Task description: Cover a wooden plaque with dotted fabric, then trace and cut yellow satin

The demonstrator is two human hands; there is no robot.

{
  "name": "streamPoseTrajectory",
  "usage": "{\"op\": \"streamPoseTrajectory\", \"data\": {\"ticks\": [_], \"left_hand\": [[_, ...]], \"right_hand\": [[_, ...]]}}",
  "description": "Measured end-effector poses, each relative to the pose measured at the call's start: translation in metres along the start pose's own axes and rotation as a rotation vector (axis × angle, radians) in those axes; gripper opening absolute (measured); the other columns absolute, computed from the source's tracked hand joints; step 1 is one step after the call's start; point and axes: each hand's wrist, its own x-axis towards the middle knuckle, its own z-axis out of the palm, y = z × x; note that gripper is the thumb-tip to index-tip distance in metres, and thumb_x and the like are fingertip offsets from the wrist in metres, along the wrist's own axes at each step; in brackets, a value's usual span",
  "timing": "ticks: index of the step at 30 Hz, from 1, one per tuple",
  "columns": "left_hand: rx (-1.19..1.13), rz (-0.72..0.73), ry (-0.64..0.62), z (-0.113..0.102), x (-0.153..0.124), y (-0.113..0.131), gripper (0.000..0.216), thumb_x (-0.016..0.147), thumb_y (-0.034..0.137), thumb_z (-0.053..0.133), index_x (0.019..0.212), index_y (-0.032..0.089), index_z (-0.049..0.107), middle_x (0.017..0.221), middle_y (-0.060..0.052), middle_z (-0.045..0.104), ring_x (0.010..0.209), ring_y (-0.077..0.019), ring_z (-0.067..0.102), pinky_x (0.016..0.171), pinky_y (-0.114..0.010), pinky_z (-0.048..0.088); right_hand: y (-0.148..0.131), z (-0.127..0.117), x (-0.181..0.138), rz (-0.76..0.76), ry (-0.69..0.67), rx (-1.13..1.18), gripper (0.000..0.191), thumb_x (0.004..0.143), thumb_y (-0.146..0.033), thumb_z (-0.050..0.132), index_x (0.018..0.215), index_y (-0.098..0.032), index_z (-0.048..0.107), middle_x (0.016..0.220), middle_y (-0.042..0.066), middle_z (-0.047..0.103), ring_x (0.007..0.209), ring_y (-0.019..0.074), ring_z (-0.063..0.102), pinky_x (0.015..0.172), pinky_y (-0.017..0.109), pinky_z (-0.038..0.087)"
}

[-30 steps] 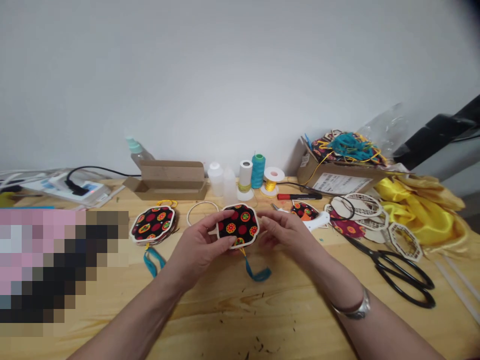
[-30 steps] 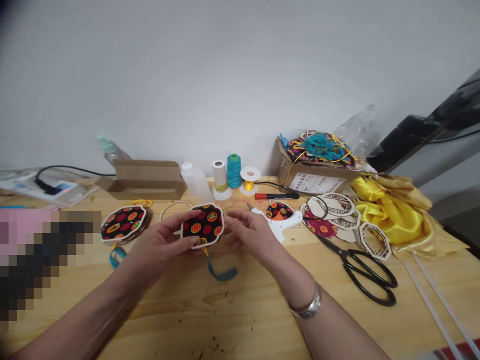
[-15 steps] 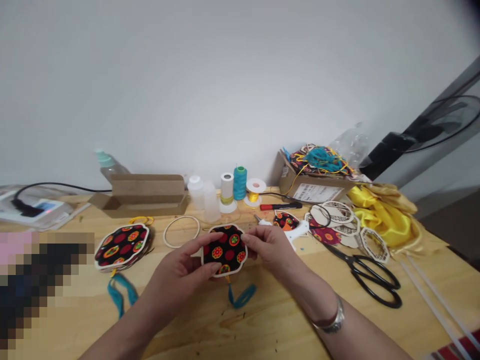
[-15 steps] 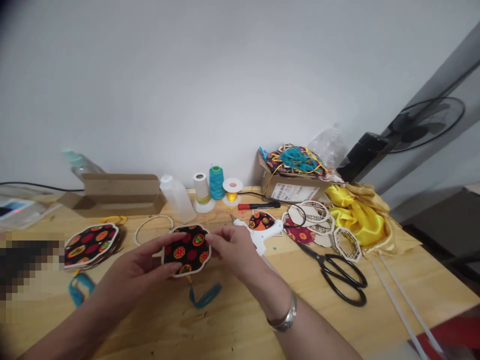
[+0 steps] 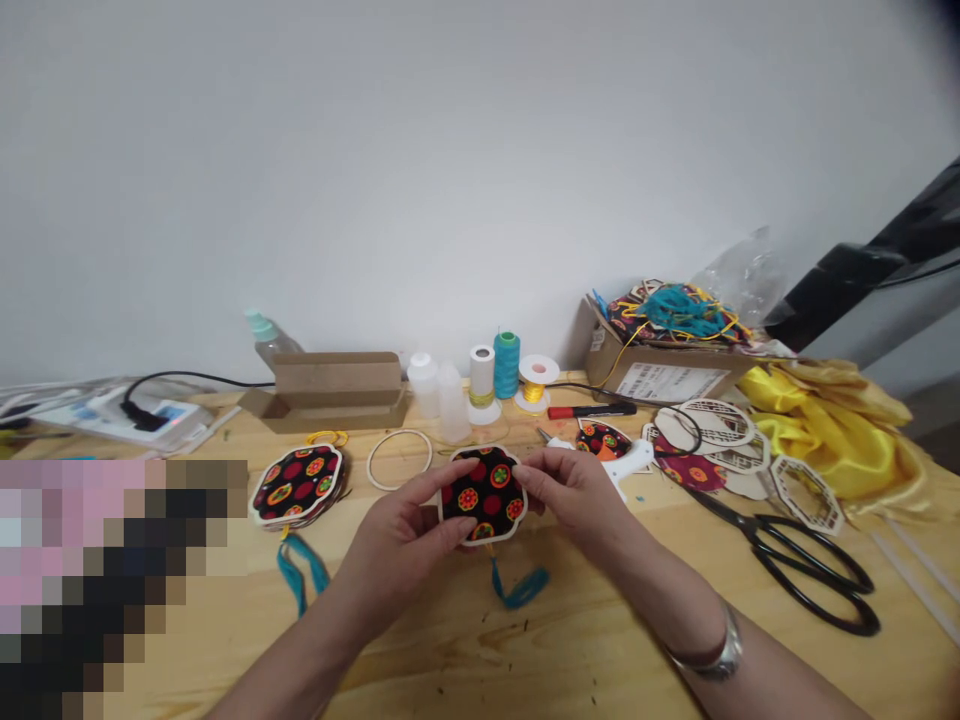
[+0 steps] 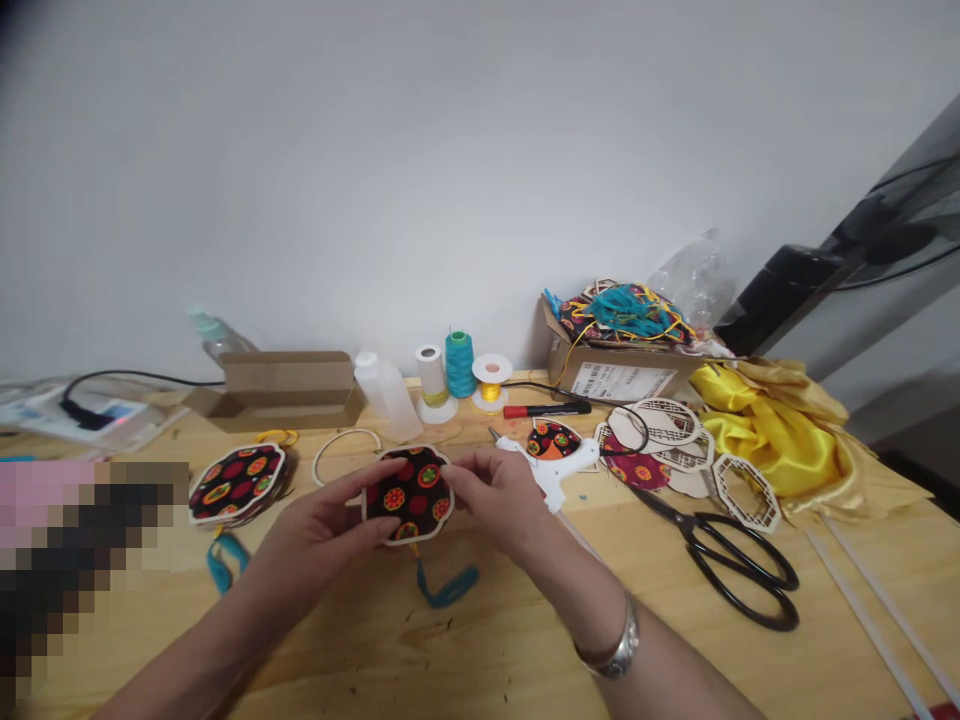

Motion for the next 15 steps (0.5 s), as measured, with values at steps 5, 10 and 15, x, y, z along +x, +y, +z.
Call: {"op": "streamPoseTrajectory", "data": {"ticks": [5, 10, 15], "left_hand": [[0.009, 0.007, 0.003, -0.0021, 0.0000, -0.0003, 0.047, 0.069, 0.021, 0.074, 0.115, 0.025, 0.065, 0.101, -0.004, 0.075, 0.088, -0.0223, 0.071, 0.082, -0.035, 0.056], [0.033, 0.039, 0.012, 0.0009, -0.0017, 0.0014, 0.043, 0.067, 0.019, 0.074, 0.110, 0.026, 0.068, 0.103, -0.003, 0.074, 0.089, -0.0231, 0.070, 0.083, -0.036, 0.056], [0.069, 0.105, 0.030, 0.0062, -0.0037, 0.0055, 0.040, 0.065, 0.011, 0.072, 0.101, 0.030, 0.073, 0.106, -0.001, 0.073, 0.096, -0.0223, 0.068, 0.088, -0.035, 0.054]], "right_hand": [[-0.0013, -0.0004, -0.0018, -0.041, -0.034, 0.010, 0.032, 0.066, -0.047, 0.071, 0.065, -0.016, 0.065, 0.055, -0.002, 0.057, 0.051, 0.0095, 0.045, 0.051, 0.024, 0.035], [0.0018, -0.0039, -0.0015, -0.052, -0.106, 0.040, 0.036, 0.070, -0.051, 0.070, 0.079, -0.015, 0.071, 0.065, 0.001, 0.063, 0.055, 0.0102, 0.049, 0.053, 0.024, 0.038], [0.0069, -0.0038, 0.0006, -0.041, -0.085, 0.029, 0.028, 0.068, -0.045, 0.072, 0.072, -0.016, 0.070, 0.061, -0.001, 0.062, 0.054, 0.0099, 0.049, 0.053, 0.024, 0.038]]}}
